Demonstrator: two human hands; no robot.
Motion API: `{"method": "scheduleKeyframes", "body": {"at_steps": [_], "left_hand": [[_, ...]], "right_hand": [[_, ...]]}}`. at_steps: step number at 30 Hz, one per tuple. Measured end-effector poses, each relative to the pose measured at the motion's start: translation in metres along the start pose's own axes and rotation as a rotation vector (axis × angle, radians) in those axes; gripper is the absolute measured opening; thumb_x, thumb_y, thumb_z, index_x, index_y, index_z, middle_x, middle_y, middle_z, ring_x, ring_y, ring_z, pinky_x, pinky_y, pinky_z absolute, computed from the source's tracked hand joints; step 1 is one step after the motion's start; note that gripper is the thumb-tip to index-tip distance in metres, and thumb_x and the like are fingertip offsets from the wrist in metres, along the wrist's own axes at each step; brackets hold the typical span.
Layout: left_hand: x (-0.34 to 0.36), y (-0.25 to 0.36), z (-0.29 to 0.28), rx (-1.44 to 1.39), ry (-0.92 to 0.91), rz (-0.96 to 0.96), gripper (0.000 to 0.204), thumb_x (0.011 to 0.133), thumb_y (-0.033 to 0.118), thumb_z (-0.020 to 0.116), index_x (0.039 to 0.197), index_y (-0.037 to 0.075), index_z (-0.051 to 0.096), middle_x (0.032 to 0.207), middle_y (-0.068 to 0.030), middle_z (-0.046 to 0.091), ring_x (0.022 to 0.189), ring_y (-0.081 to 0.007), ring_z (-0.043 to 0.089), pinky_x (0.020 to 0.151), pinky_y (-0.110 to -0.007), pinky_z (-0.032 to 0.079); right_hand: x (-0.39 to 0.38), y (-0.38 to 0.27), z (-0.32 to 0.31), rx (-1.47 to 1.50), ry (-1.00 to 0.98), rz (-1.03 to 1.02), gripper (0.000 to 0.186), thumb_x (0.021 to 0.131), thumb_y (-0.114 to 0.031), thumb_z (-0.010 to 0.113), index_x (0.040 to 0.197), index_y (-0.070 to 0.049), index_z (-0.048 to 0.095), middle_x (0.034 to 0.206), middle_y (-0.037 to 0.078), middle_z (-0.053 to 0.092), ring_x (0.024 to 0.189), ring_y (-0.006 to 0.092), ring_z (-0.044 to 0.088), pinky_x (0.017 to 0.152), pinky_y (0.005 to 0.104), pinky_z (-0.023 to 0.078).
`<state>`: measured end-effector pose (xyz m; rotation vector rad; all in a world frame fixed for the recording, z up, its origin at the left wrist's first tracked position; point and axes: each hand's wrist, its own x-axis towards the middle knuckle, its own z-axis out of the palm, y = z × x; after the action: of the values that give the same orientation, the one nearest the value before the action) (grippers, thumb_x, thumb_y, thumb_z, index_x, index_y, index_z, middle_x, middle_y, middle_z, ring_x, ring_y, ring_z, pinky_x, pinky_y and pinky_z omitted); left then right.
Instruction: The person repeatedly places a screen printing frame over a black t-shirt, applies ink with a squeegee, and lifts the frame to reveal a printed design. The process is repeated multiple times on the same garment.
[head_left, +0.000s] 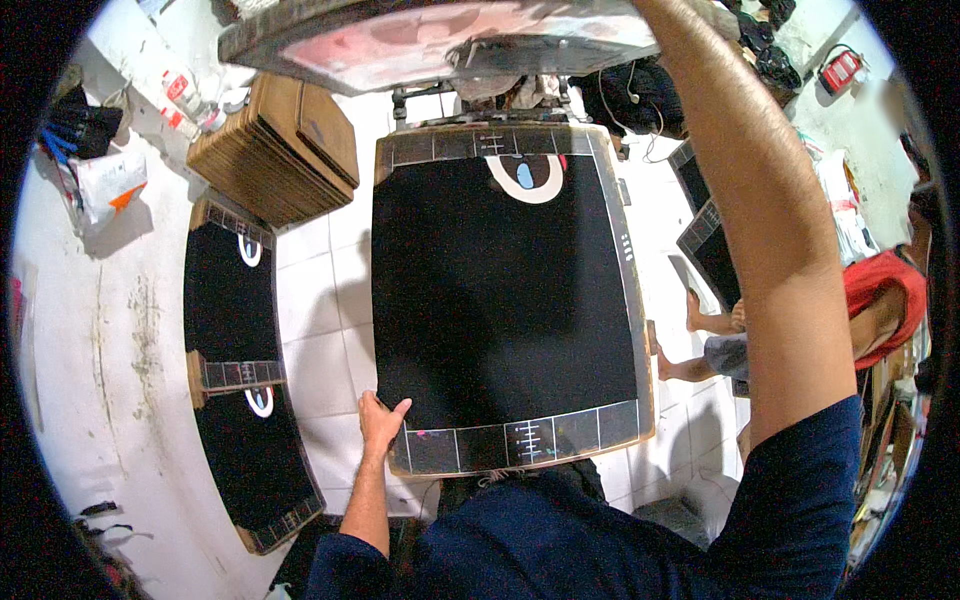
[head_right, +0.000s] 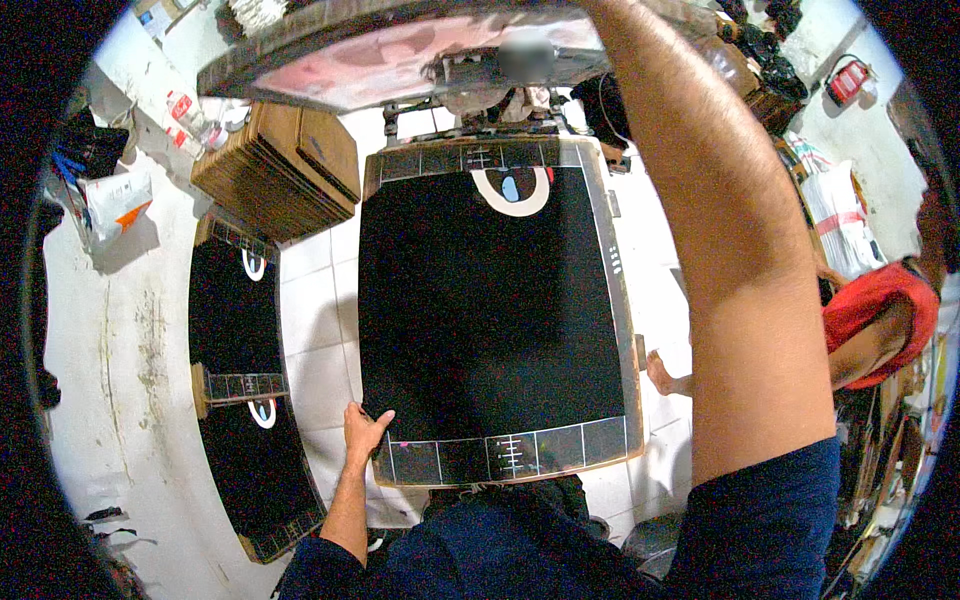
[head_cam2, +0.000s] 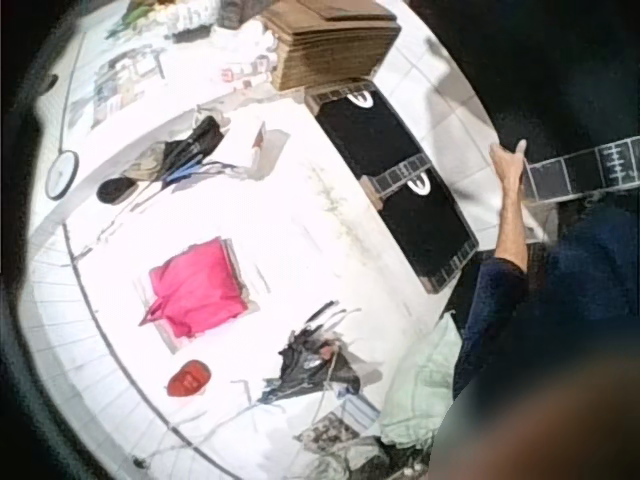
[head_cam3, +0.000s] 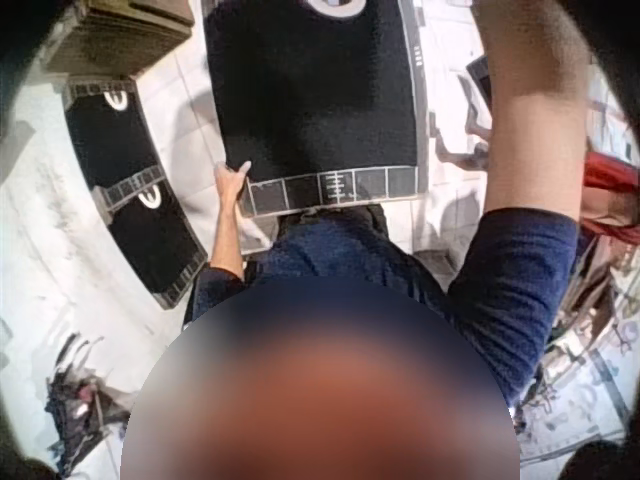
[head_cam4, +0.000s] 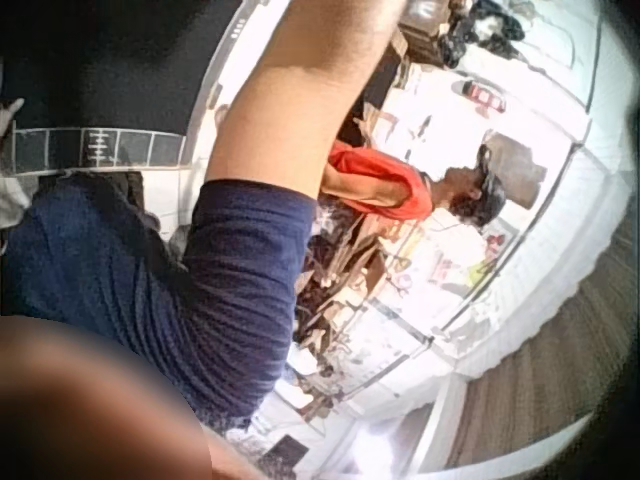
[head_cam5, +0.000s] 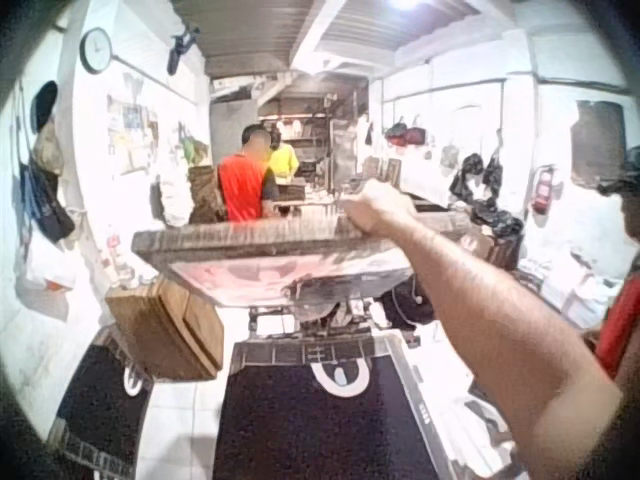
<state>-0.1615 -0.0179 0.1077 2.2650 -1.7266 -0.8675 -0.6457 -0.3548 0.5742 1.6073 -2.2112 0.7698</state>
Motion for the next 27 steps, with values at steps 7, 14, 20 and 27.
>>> {"method": "scheduleKeyframes", "body": {"at_steps": [7, 14, 20, 27], "left_hand": [[0.043, 0.103, -0.08, -0.22, 0.144, 0.255, 0.085, 0.09, 0.053, 0.075, 0.146, -0.003, 0.043, 0.142, -0.0237, 0.053, 0.126, -0.0395, 0.058, 0.103, -0.051, 0.047], [0.065, 0.208, -0.12, -1.686, -0.028, -0.018, 0.076, 0.105, 0.067, 0.035, 0.157, 0.011, 0.033, 0.149, -0.0163, 0.045, 0.134, -0.0342, 0.05, 0.107, -0.06, 0.045], [0.077, 0.14, -0.012, -1.383, -0.066, -0.482, 0.086, 0.103, 0.071, 0.03, 0.153, 0.001, 0.035, 0.152, -0.0233, 0.046, 0.137, -0.0424, 0.049, 0.112, -0.064, 0.038], [0.072, 0.091, 0.012, -0.137, 0.492, -0.368, 0.058, 0.108, 0.044, 0.049, 0.137, -0.007, 0.046, 0.133, -0.0291, 0.059, 0.12, -0.0372, 0.059, 0.096, -0.042, 0.046]], "right_hand": [[-0.114, 0.023, 0.019, 0.012, 0.071, -0.065, 0.048, 0.094, -0.056, 0.054, 0.109, -0.018, 0.078, 0.094, 0.016, 0.077, 0.089, 0.0359, 0.075, 0.081, 0.0463, 0.059], [-0.322, 0.077, 0.096, 0.275, 0.109, -0.153, 0.014, 0.088, -0.022, 0.066, 0.094, -0.01, 0.07, 0.088, 0.012, 0.067, 0.079, 0.0331, 0.066, 0.068, 0.0436, 0.053], [-0.397, 0.119, 0.169, 0.39, -0.249, -0.043, 0.037, 0.085, -0.023, 0.073, 0.117, -0.007, 0.066, 0.108, 0.015, 0.061, 0.104, 0.0335, 0.059, 0.091, 0.0462, 0.047], [-0.256, 0.153, 0.275, 0.205, -0.182, -0.233, 0.06, 0.073, -0.019, 0.084, 0.127, -0.006, 0.059, 0.12, 0.015, 0.058, 0.113, 0.0351, 0.056, 0.094, 0.045, 0.046]]}}
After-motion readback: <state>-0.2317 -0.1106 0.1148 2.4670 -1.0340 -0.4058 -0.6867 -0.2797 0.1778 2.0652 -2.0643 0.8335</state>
